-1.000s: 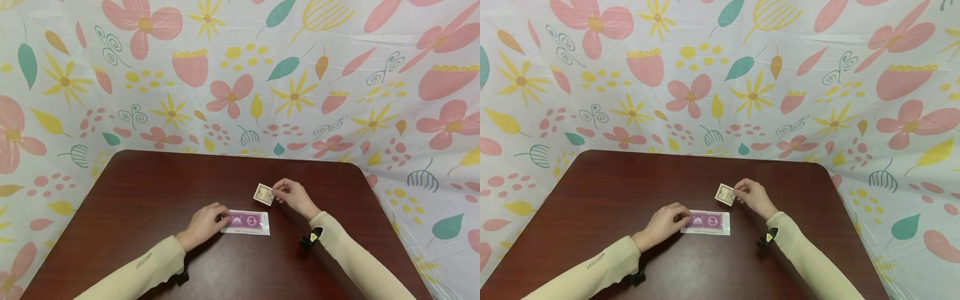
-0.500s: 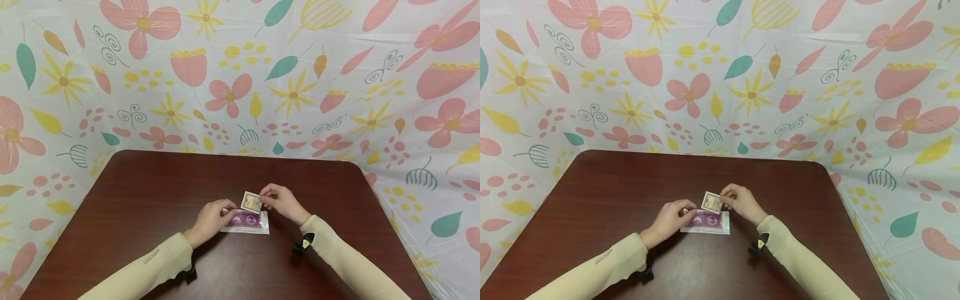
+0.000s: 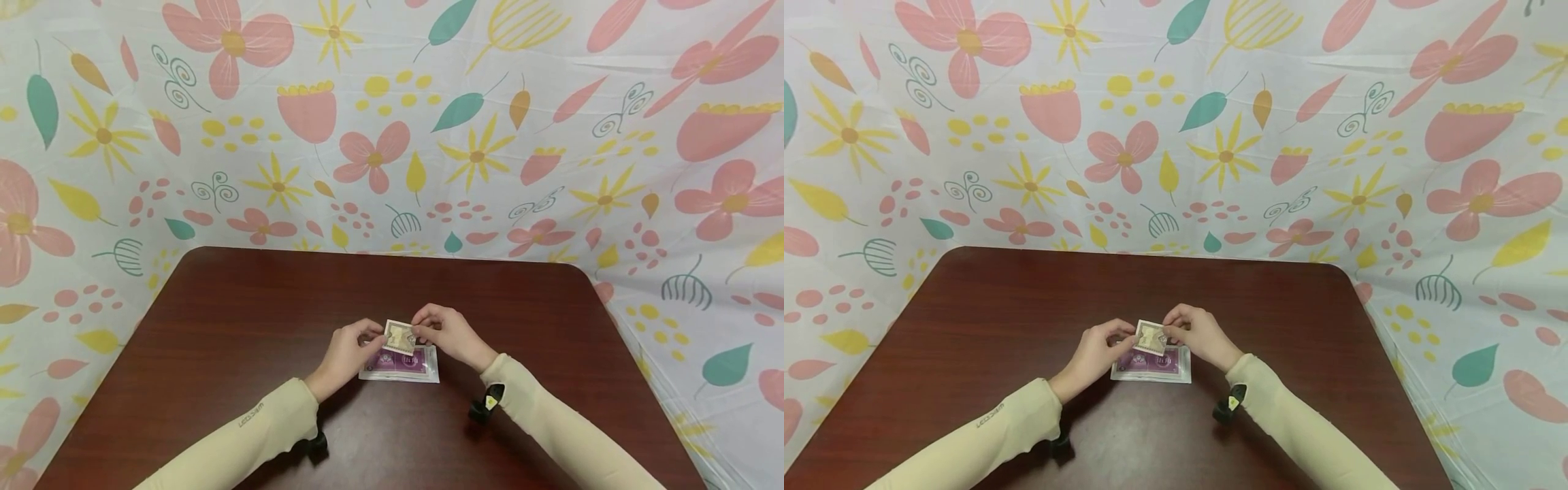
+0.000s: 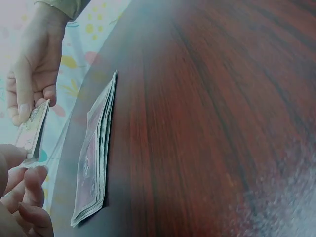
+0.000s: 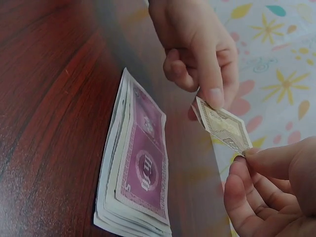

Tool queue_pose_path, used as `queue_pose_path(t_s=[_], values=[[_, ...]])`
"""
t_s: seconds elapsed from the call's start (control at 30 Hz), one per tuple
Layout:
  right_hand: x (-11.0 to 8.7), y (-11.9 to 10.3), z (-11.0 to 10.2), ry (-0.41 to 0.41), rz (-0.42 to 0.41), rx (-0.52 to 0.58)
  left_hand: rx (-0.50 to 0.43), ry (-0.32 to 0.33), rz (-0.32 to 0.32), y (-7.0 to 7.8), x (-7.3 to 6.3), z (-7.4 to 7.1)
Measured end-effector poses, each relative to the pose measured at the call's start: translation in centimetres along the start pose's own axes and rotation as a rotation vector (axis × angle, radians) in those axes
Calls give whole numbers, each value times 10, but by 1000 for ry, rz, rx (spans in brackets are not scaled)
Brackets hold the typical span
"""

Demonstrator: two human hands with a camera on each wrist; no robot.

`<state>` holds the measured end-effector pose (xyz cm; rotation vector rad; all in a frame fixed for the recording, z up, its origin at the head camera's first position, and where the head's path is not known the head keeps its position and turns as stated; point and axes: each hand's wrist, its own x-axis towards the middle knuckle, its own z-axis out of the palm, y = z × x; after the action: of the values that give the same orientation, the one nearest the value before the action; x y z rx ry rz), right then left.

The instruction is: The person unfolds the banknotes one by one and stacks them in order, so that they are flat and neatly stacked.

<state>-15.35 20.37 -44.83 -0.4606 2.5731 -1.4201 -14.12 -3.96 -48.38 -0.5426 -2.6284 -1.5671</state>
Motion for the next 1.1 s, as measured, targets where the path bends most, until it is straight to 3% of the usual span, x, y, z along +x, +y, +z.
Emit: queue_pose_path(t_s=[0.3,0.47,0.63,1.1], values=[[0,-2,4,-5,12,-7,-54,-27,-62,-3,0,1],[0,-2,4,2,24,-12,-107,2,-46,-4,0,2],[0,-2,4,8,20,-22,-161,25,-77,-1,0,2],[3,-5,1,6,-23,-9,-159,20,-91,0,0,3]])
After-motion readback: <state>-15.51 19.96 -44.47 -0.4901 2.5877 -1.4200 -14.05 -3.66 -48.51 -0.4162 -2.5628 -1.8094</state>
